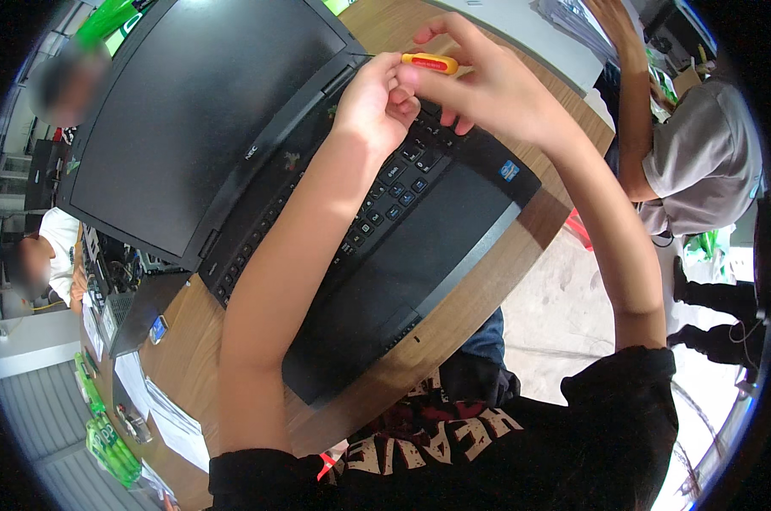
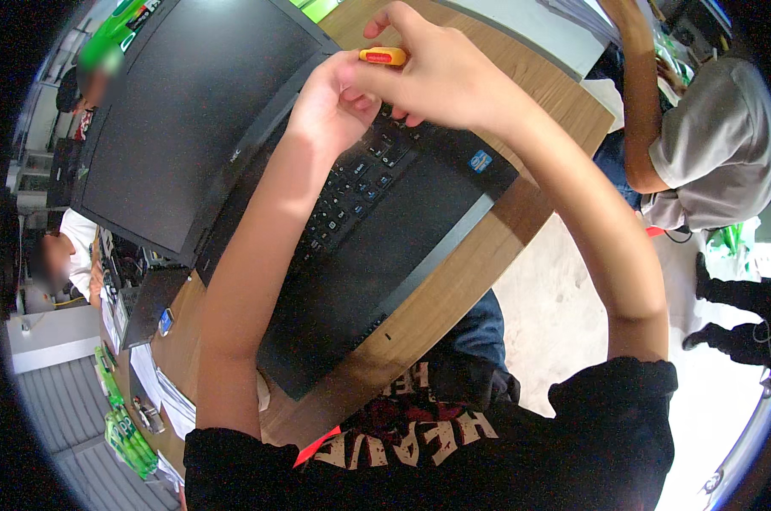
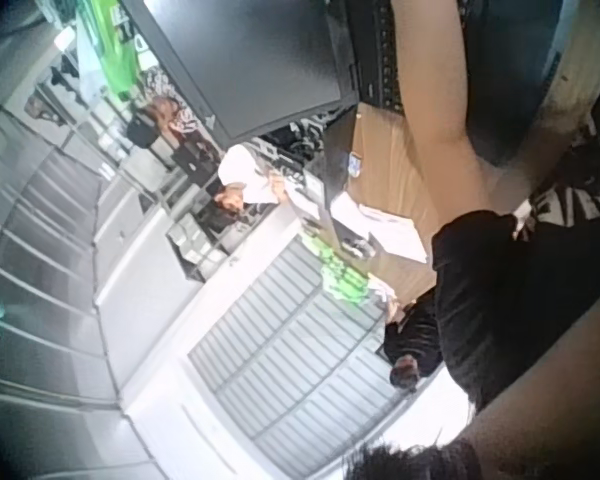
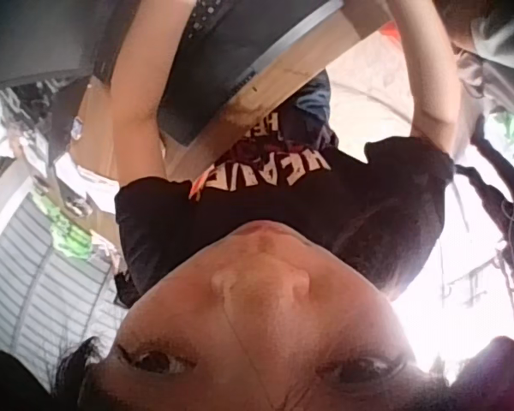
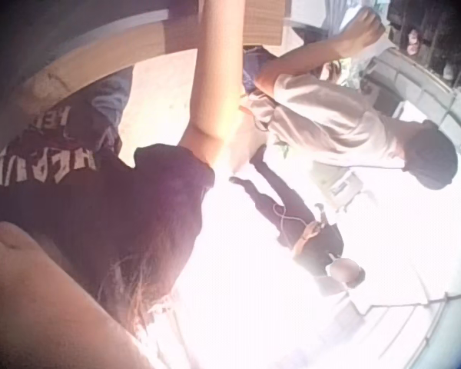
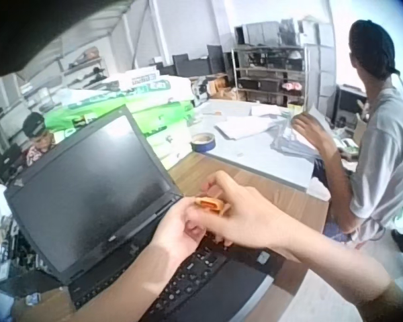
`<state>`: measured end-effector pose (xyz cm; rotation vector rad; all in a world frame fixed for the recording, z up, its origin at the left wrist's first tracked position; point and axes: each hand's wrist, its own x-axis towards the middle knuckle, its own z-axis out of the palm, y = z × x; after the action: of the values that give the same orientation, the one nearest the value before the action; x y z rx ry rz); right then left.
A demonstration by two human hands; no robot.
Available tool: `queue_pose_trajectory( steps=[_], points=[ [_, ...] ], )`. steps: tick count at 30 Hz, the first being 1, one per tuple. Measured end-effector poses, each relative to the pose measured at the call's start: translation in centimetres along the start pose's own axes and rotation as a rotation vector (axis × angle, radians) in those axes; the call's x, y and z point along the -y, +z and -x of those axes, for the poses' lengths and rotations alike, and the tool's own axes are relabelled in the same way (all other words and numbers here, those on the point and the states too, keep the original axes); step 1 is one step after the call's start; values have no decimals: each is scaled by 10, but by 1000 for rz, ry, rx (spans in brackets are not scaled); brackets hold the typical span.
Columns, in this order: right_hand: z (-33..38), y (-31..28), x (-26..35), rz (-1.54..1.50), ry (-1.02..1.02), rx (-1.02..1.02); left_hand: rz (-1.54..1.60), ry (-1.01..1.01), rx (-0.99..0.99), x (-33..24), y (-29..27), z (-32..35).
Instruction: The person unscrews screws from a laptop casing using a screwdriver, placing the screws into a roll of tape, and pries open the plastic covers.
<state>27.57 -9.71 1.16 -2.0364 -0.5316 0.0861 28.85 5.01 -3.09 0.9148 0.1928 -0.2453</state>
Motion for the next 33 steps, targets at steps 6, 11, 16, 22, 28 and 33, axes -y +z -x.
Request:
queue_pose_trajectory(
  steps=[6, 11, 16, 22, 28, 33],
  points=[
    [9, 10, -33, 372, -449, -355, 93, -35, -73, 9, -4, -7],
    [1, 4, -39, 500, -286, -419, 142, -33, 85, 14, -1, -7],
    [3, 1, -22, 555, -104, -299, 147, 47, 66, 20, -12, -15],
    [2, 9, -35, 329, -435, -366, 73, 97, 5, 18, -8, -16],
    [-1, 7, -25, 774, -244, -473, 228, -51, 163, 14, -4, -3],
    [2, 8, -16, 696, -80, -347, 170, 54, 23, 21, -1, -4]
  ],
)
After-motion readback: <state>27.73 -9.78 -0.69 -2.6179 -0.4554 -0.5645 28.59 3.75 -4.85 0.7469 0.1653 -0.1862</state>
